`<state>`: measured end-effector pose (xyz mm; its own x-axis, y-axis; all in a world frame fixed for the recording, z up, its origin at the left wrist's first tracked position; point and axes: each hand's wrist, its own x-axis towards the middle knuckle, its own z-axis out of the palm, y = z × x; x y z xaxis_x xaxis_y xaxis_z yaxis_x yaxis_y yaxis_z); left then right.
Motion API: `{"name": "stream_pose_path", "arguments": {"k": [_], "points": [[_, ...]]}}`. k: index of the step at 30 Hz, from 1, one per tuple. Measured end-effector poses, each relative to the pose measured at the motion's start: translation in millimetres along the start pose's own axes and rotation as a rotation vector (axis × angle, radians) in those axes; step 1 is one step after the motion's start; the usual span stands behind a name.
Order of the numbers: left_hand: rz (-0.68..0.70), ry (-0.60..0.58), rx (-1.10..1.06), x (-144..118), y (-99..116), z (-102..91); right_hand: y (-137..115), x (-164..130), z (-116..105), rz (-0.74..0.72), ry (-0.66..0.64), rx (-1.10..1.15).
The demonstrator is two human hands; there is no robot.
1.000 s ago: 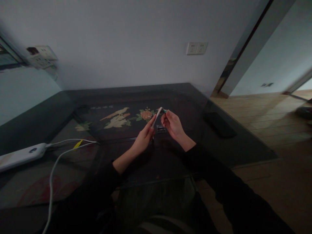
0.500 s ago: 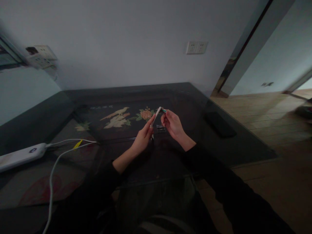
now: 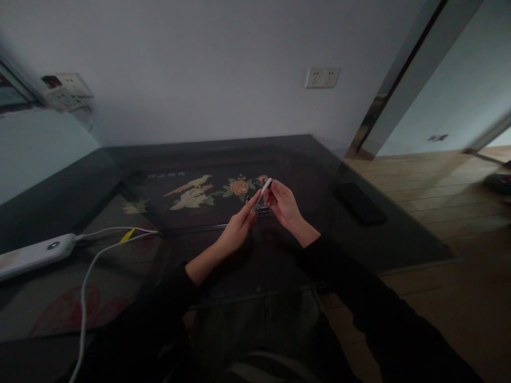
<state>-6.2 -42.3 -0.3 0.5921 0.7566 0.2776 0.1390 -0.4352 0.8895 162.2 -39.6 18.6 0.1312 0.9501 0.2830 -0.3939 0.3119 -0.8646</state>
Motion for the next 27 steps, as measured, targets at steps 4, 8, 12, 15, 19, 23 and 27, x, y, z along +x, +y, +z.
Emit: {"name": "stream_pose_path", "arguments": {"k": [4, 8, 12, 15, 19, 23, 27], "points": [[0.002, -0.001, -0.013, 0.7, -0.6, -0.2, -0.9, -0.5, 0.7, 0.01, 0.004, 0.024], [0.001, 0.018, -0.001, 1.3, -2.0, -0.4, -1.1, -0.1, 0.8, -0.006, -0.003, 0.035], [0.006, 0.038, -0.01, 1.2, -2.4, -0.2, 0.6, 1.3, -0.9, -0.008, 0.005, 0.002], [0.013, 0.06, -0.03, 1.6, -1.7, -1.0, 2.4, 2.0, -2.1, -0.009, 0.007, -0.029], [-0.007, 0.089, -0.003, 2.4, -1.0, -3.5, 2.9, 1.3, -1.5, -0.045, -0.035, -0.042], [-0.02, 0.093, -0.001, 2.5, -1.4, -3.9, 1.0, 0.1, -0.4, -0.046, -0.052, -0.035], [-0.01, 0.068, -0.011, 1.7, -1.6, -2.3, 0.1, 0.5, -0.9, -0.042, -0.035, -0.006]]}}
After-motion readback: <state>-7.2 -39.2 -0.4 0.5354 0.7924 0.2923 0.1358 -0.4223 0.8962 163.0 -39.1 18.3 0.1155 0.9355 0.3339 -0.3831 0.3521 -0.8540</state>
